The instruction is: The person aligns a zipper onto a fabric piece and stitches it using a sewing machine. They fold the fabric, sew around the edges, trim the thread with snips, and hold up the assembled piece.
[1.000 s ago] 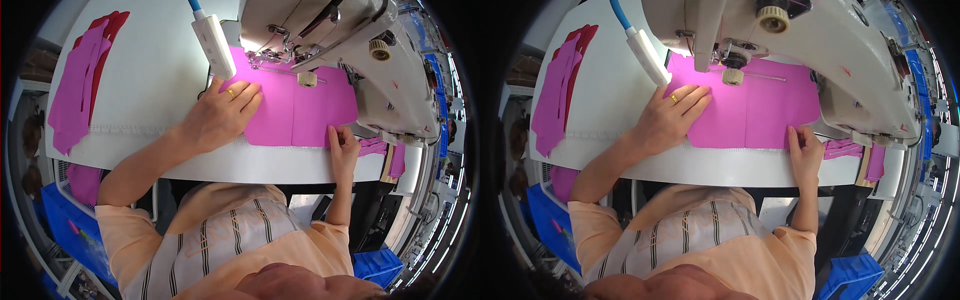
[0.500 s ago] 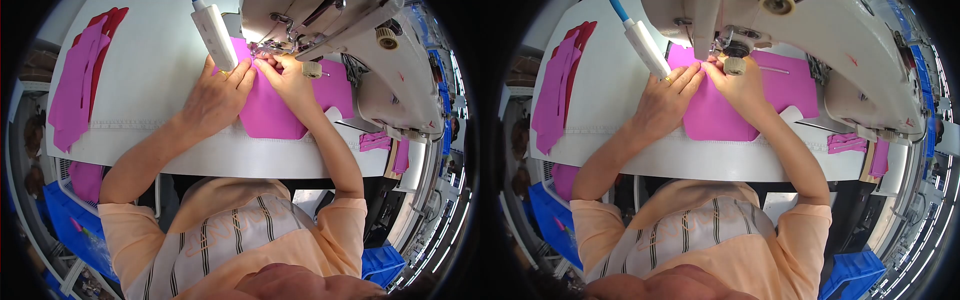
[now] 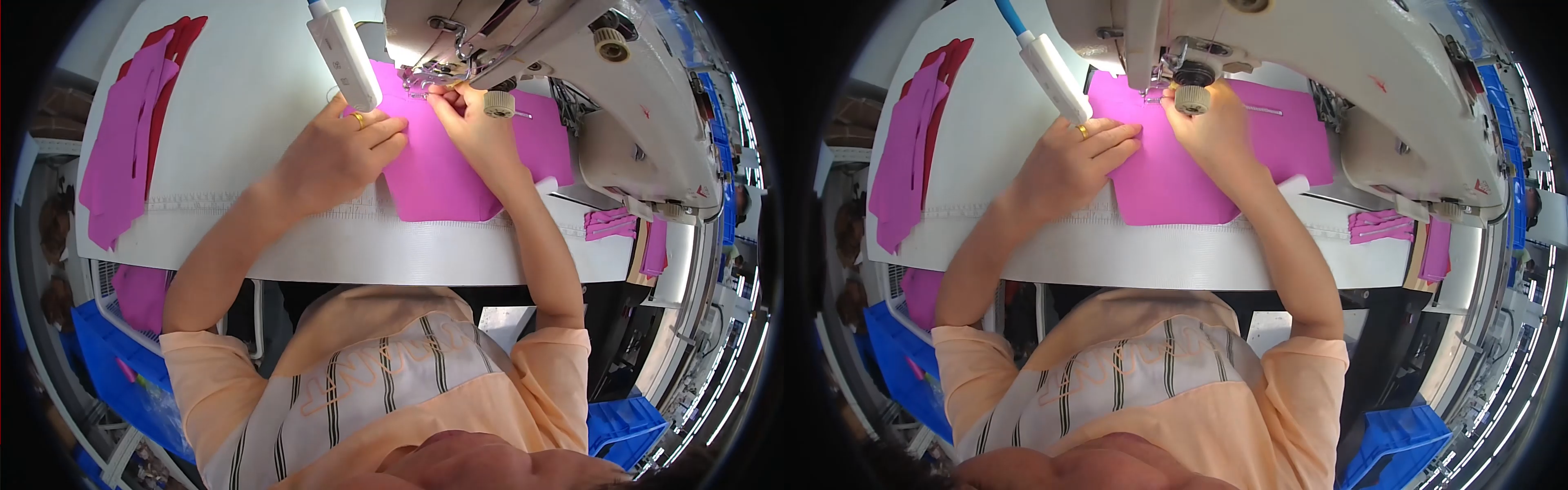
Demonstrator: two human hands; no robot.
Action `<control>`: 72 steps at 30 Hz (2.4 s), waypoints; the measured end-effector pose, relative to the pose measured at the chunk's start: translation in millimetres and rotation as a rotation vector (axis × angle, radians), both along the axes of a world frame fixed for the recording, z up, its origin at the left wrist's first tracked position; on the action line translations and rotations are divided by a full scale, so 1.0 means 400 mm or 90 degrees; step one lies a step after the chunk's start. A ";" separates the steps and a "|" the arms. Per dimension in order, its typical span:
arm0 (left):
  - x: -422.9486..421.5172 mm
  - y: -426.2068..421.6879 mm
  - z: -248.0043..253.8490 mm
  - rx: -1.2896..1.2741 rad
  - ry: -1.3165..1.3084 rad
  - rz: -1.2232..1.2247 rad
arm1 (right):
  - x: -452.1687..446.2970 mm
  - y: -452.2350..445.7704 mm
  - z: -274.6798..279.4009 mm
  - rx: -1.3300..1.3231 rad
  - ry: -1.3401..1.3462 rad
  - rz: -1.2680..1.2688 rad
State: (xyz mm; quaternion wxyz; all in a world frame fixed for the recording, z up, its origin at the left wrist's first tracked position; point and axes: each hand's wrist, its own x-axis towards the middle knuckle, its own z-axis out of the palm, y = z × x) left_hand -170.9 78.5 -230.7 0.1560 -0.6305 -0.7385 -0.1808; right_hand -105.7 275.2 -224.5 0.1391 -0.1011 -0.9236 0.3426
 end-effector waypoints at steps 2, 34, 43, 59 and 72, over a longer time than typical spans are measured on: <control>-0.029 -0.011 -0.005 0.037 0.034 0.021 | 0.070 -0.007 0.056 0.234 0.006 0.152; -0.017 0.052 -0.063 0.053 0.034 0.137 | 0.151 0.098 -0.018 0.404 0.153 0.120; -0.016 0.058 -0.061 0.034 0.089 0.151 | 0.152 0.097 -0.019 0.376 0.175 0.124; -0.006 0.059 -0.066 0.031 0.079 0.167 | 0.152 0.105 -0.036 0.417 0.160 0.072; 0.002 0.061 -0.054 -0.013 0.105 0.187 | 0.148 0.108 -0.034 0.423 0.172 0.093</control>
